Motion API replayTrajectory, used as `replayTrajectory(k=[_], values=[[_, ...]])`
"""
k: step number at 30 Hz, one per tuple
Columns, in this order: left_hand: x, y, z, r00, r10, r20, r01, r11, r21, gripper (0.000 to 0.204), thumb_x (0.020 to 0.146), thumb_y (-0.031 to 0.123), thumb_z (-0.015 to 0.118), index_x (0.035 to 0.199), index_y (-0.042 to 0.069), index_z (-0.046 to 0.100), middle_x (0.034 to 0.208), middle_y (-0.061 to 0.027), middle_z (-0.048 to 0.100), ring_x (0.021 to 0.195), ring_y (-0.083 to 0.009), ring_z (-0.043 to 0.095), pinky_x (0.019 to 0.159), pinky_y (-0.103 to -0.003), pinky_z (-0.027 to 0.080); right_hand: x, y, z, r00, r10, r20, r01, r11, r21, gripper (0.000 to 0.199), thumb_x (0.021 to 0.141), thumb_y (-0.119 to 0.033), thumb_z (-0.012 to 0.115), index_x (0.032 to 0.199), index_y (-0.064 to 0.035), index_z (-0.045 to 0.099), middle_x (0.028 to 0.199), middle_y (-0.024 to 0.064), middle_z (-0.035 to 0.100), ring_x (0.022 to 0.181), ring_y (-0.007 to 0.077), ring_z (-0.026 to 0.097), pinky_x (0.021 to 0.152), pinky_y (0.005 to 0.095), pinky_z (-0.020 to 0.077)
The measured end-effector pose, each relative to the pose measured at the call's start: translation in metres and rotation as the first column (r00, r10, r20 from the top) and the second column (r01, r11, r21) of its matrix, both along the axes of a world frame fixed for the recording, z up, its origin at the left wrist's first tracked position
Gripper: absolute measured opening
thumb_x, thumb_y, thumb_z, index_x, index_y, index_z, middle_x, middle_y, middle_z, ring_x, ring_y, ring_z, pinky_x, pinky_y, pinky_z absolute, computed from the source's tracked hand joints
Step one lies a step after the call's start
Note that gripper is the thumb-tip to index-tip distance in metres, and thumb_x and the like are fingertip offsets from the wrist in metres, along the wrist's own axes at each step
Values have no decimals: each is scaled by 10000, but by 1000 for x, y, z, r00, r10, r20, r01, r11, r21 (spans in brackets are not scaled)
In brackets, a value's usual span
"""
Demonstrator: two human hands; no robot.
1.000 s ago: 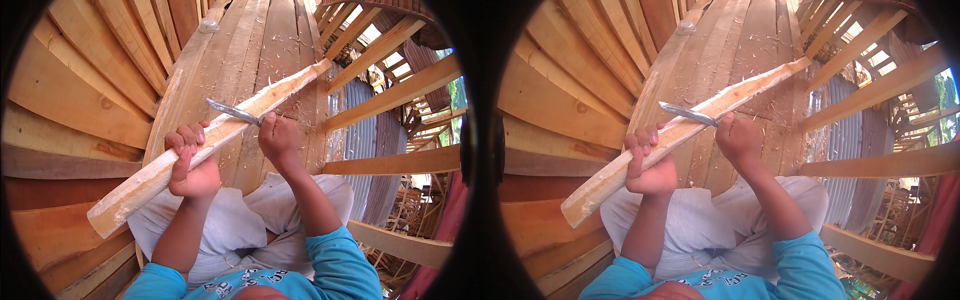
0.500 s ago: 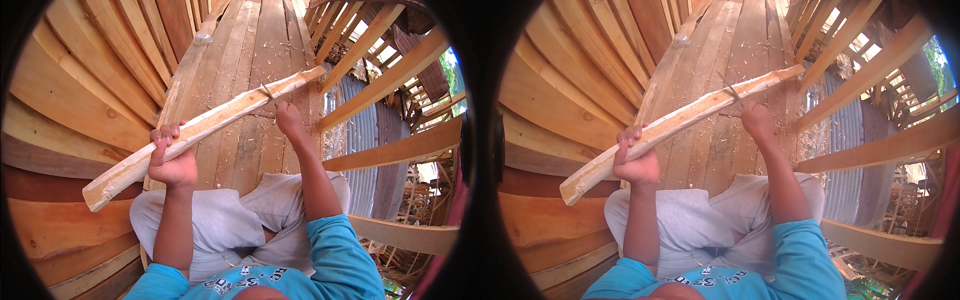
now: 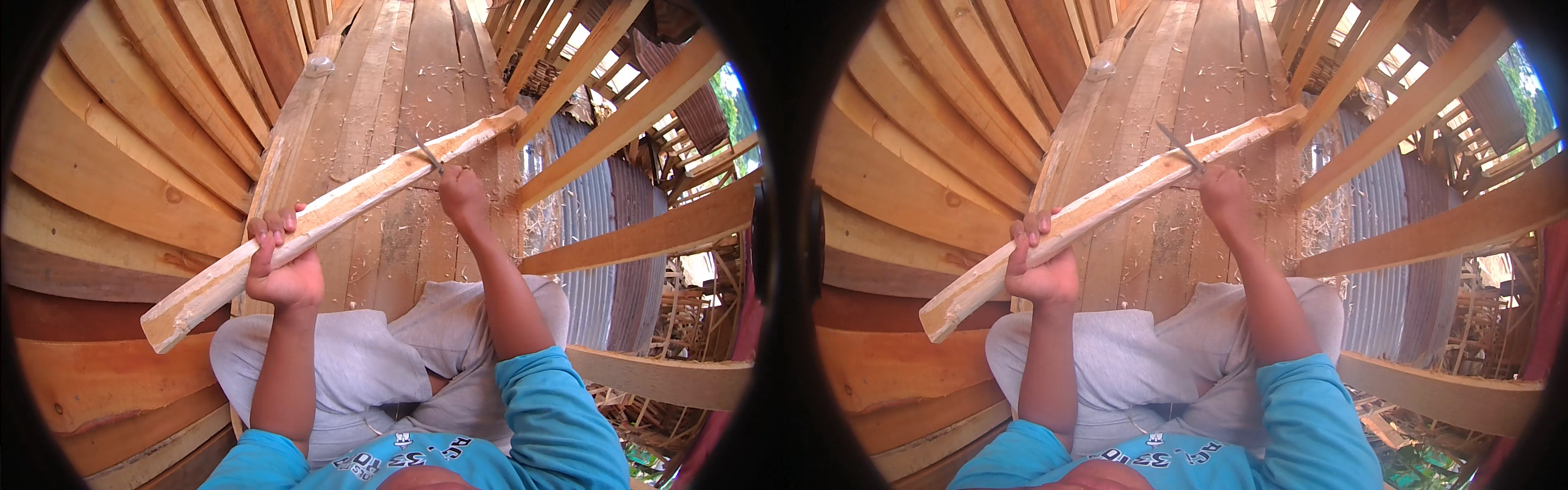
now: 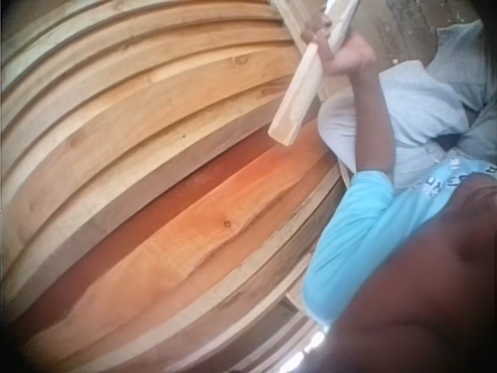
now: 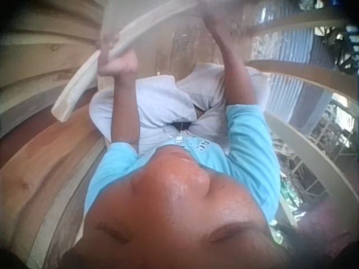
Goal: The person sits on the floor and uses a knife to carve a long, thin piece of wood. They repeatedly shave thin layers from the surface, rotating the wood to work on different sides.
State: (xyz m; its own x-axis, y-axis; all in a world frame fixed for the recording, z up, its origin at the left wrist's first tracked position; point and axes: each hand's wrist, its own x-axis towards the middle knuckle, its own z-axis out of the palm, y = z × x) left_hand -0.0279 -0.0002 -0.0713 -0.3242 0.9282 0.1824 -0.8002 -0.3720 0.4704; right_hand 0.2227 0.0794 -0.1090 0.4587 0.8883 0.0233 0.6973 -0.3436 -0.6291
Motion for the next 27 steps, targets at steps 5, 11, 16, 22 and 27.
replayTrajectory(k=[5,11,16,22,27], values=[[19,-1,10,991,-37,-127,51,993,105,204,739,139,608,804,157,416,763,2,393,867,-183,454,1100,-460,310,48,18,-17,996,-77,-54,70,989,-128,624,912,-391,310,1052,124,632,1114,374,587,1123,488,552,1004,482,397],[-5,-1,19,999,-10,34,10,1000,-14,189,741,142,595,806,146,418,775,-3,408,878,-188,456,1086,-455,327,22,17,-2,971,-59,-233,25,989,-147,654,909,-388,304,1134,164,574,1201,401,535,1210,496,491,1061,456,347],[-32,-14,55,999,26,-22,-25,999,28,198,739,184,607,794,156,420,742,9,388,824,-174,442,1061,-443,329,9,3,12,963,90,-254,-105,993,-49,613,923,-378,321,1013,150,620,1051,382,595,1078,484,572,971,479,407],[-53,-33,91,1000,2,1,-3,994,113,183,736,149,577,781,136,400,733,2,366,792,-175,434,1003,-428,352,-1,-6,24,921,217,-325,-241,970,-36,580,941,-415,370,945,66,694,919,296,664,914,417,646,865,464,463],[-86,-42,100,999,-42,22,38,985,168,168,742,116,564,792,113,403,737,-10,370,787,-182,438,997,-428,361,-8,-11,33,866,344,-364,-379,925,-27,655,987,-516,342,904,10,723,779,195,628,798,320,622,783,410,467]])
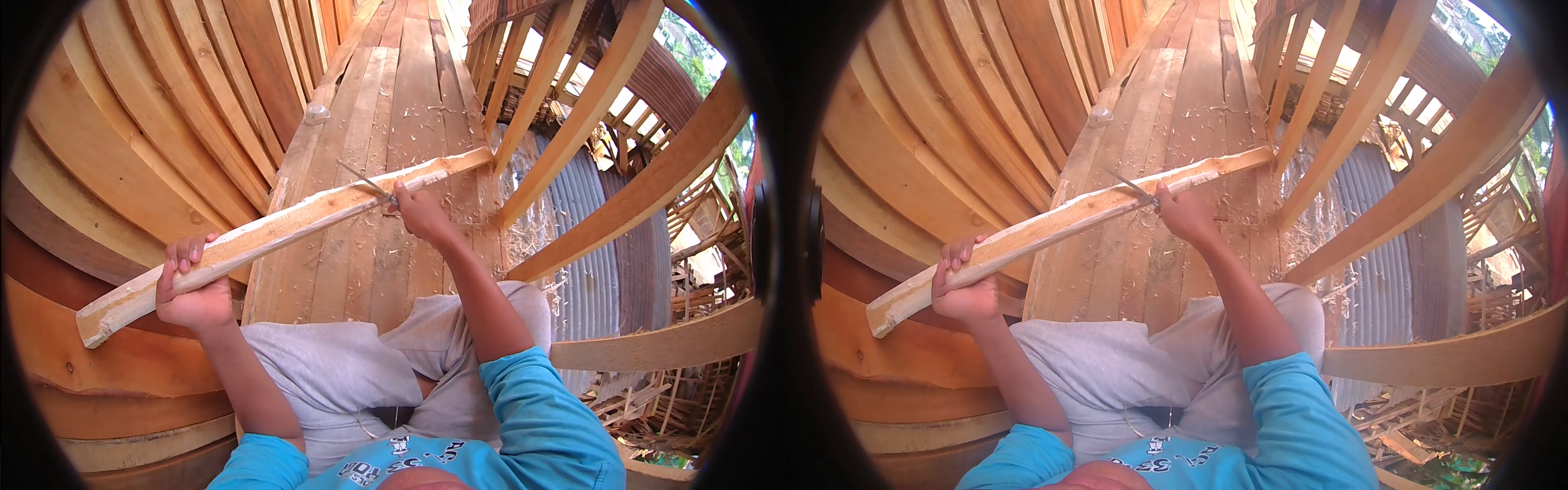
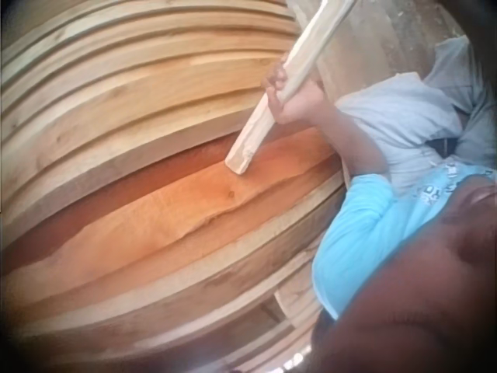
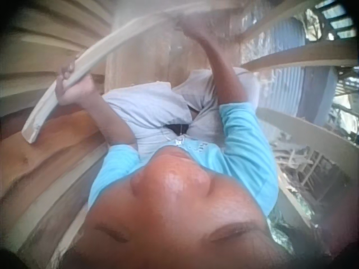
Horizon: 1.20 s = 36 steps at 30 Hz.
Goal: The person sits on the floor and uses a knife to carve a long, thin piece of wood. They repeatedly shave thin layers from the surface, rotating the wood to work on different sides.
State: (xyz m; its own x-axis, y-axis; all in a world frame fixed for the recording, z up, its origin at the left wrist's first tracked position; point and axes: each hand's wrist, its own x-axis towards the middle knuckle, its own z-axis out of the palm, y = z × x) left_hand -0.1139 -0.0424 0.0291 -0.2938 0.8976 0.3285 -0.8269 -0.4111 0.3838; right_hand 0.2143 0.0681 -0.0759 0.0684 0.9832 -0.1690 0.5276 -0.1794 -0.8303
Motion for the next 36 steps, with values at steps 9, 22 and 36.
replayTrajectory(k=[9,22,36], values=[[2,-6,7,992,113,-63,-121,981,-153,155,756,118,551,784,106,399,740,-15,396,806,-196,464,1018,-456,381,12,-8,15,983,-62,-173,61,998,-13,723,1003,-566,305,949,50,679,530,28,446,477,142,432,499,328,362],[-3,3,-8,969,140,-202,-113,984,140,224,733,180,602,785,152,386,668,34,361,710,-129,419,908,-346,368,16,-5,18,952,-158,-263,115,979,-171,691,841,-656,617,908,32,621,484,-62,329,395,64,297,401,271,212],[0,9,-22,978,125,-168,-100,984,150,243,754,184,589,743,171,346,646,30,311,660,-119,358,777,-309,349,30,12,-38,472,-277,-837,-23,945,-325,415,901,-495,652,829,-134,460,535,-100,220,422,53,192,404,249,174]])
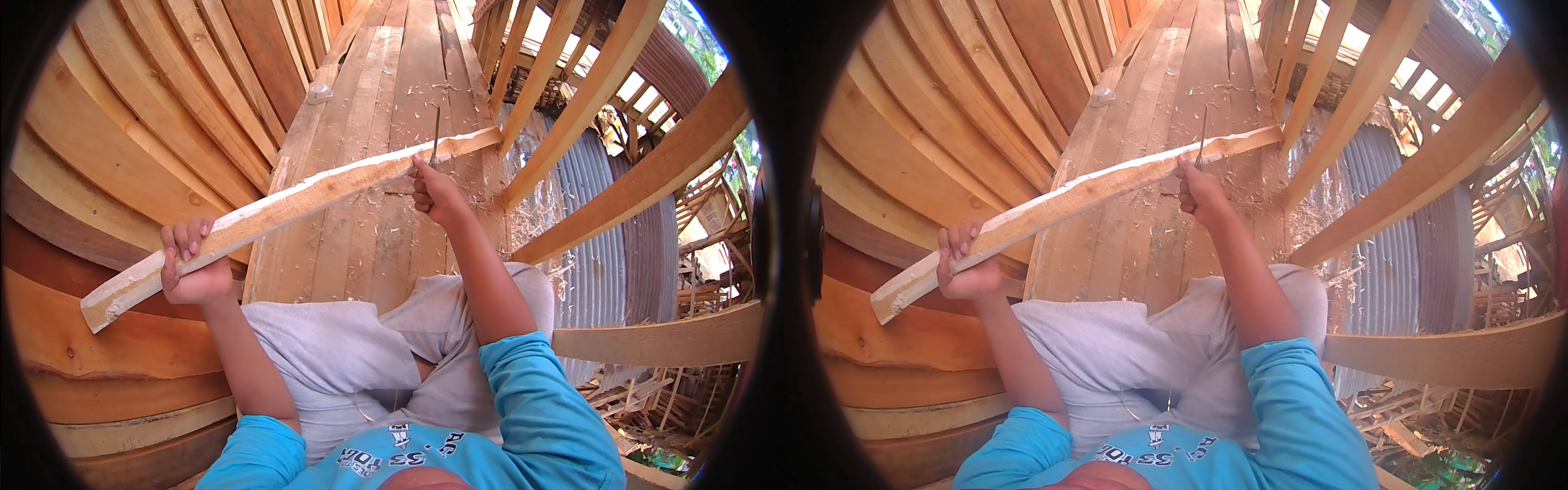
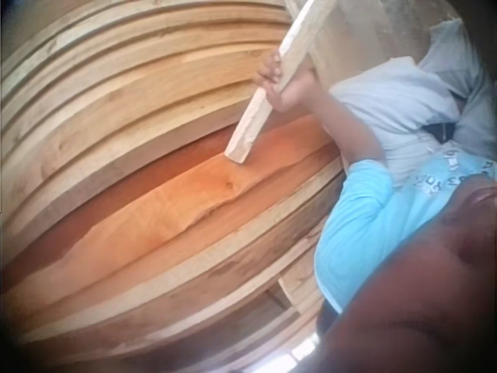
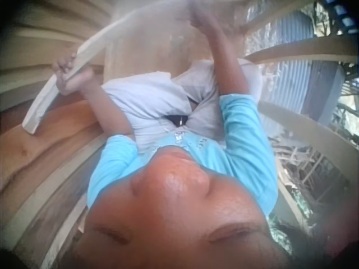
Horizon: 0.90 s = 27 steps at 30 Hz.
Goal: The person sits on the floor and uses a knife to carve a long, thin piece of wood. They repeatedly shave thin layers from the surface, rotating the wood to work on different sides.
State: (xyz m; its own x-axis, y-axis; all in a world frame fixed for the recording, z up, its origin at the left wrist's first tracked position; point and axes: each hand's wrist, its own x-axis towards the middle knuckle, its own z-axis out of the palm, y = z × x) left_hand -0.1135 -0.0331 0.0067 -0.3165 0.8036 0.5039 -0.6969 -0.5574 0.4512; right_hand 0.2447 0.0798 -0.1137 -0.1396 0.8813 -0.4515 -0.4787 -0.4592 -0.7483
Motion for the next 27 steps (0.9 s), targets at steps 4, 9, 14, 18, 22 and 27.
replayTrajectory(k=[4,9,14,18,22,27], values=[[5,-2,6,999,31,21,-30,998,-59,239,758,165,560,735,160,323,662,15,303,671,-132,359,793,-317,358,0,2,-6,997,-24,-71,25,1000,7,400,898,-477,663,801,-158,442,525,-99,218,417,53,194,395,247,168],[6,-6,12,998,50,45,-45,994,-103,245,750,153,559,741,152,314,686,3,303,700,-143,382,810,-320,373,-5,0,-4,994,-75,-85,74,997,-18,378,894,-448,679,805,-159,452,510,-94,209,407,58,190,391,247,167],[8,-9,18,992,111,58,-102,985,-139,221,754,144,559,745,150,338,678,2,323,694,-145,388,798,-329,378,-16,-4,2,981,-184,-53,182,982,-49,379,881,-423,699,819,-135,461,489,-89,210,388,61,189,392,250,170],[10,-12,22,987,151,62,-138,974,-178,213,761,143,561,747,147,349,685,-2,338,697,-148,396,801,-336,382,-19,-8,8,970,-240,-31,238,970,-55,389,874,-405,709,833,-109,460,482,-85,221,377,61,194,392,254,174],[11,-14,24,984,165,64,-151,971,-186,196,775,148,563,763,142,368,698,0,351,713,-147,409,809,-337,384,-20,-12,10,966,-259,-16,258,965,-51,398,862,-398,723,838,-103,456,483,-82,222,377,62,197,393,255,180],[9,-10,12,986,165,18,-163,985,-55,181,793,138,577,815,142,397,730,20,367,740,-129,426,848,-335,386,-20,-10,11,961,-266,68,270,962,-43,403,859,-423,718,808,-117,460,485,-85,220,382,61,200,397,252,180]])
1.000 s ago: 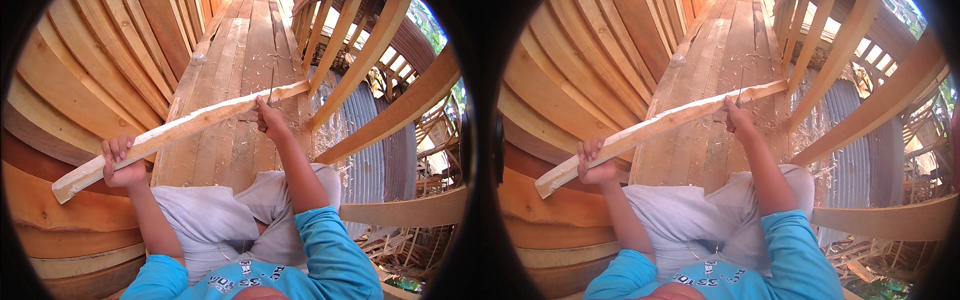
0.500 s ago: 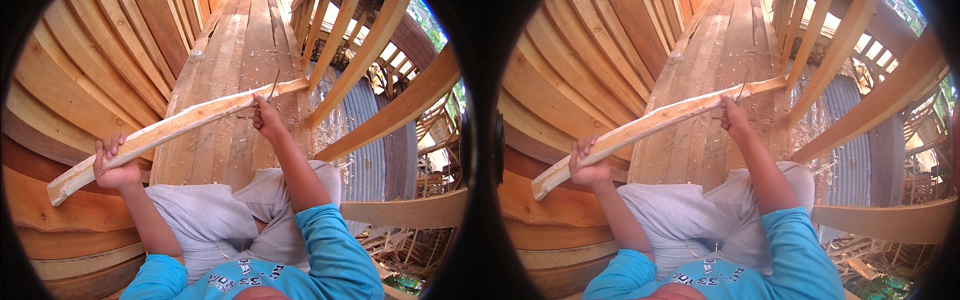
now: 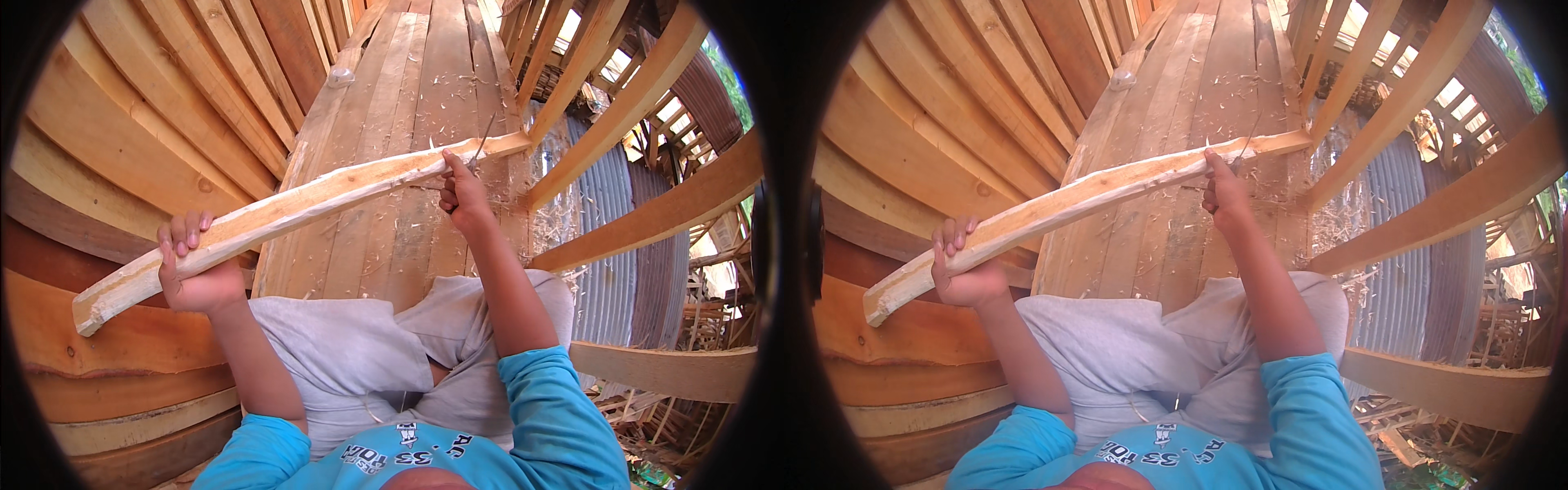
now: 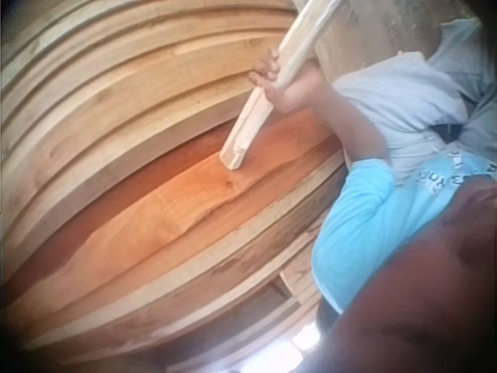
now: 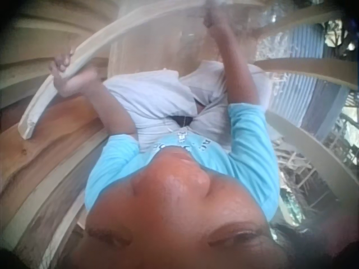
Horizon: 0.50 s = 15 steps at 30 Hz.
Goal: The person sits on the floor and uses a knife to carve a long, thin piece of wood. They repeatedly shave thin layers from the surface, rotating the wood to work on different sides.
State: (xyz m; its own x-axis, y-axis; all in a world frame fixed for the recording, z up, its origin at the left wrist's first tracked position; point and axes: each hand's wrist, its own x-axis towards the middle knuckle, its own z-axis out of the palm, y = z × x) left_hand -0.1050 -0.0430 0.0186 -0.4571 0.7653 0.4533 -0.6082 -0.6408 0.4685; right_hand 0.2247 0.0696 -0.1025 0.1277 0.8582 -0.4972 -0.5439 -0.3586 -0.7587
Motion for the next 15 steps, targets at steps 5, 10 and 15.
replayTrajectory(k=[5,10,15], values=[[1,15,-19,988,-88,-128,100,991,89,248,775,198,648,903,170,437,756,35,406,810,-130,464,938,-349,373,12,6,-5,998,57,31,-57,998,7,398,853,-420,716,802,-104,480,502,-80,269,389,66,237,402,267,201],[11,20,-26,977,-129,-171,141,988,62,231,802,263,642,894,189,443,743,39,440,810,-130,476,925,-378,356,3,-1,11,984,113,140,-106,993,-53,395,903,-447,635,813,-93,486,516,-65,305,393,79,266,400,281,221],[7,24,-29,970,-118,-211,132,990,52,183,845,266,596,870,190,432,713,38,427,743,-118,462,862,-359,370,-22,-24,31,971,127,204,-106,988,-108,490,974,-540,441,762,-100,479,532,-49,312,398,77,265,396,275,219]])
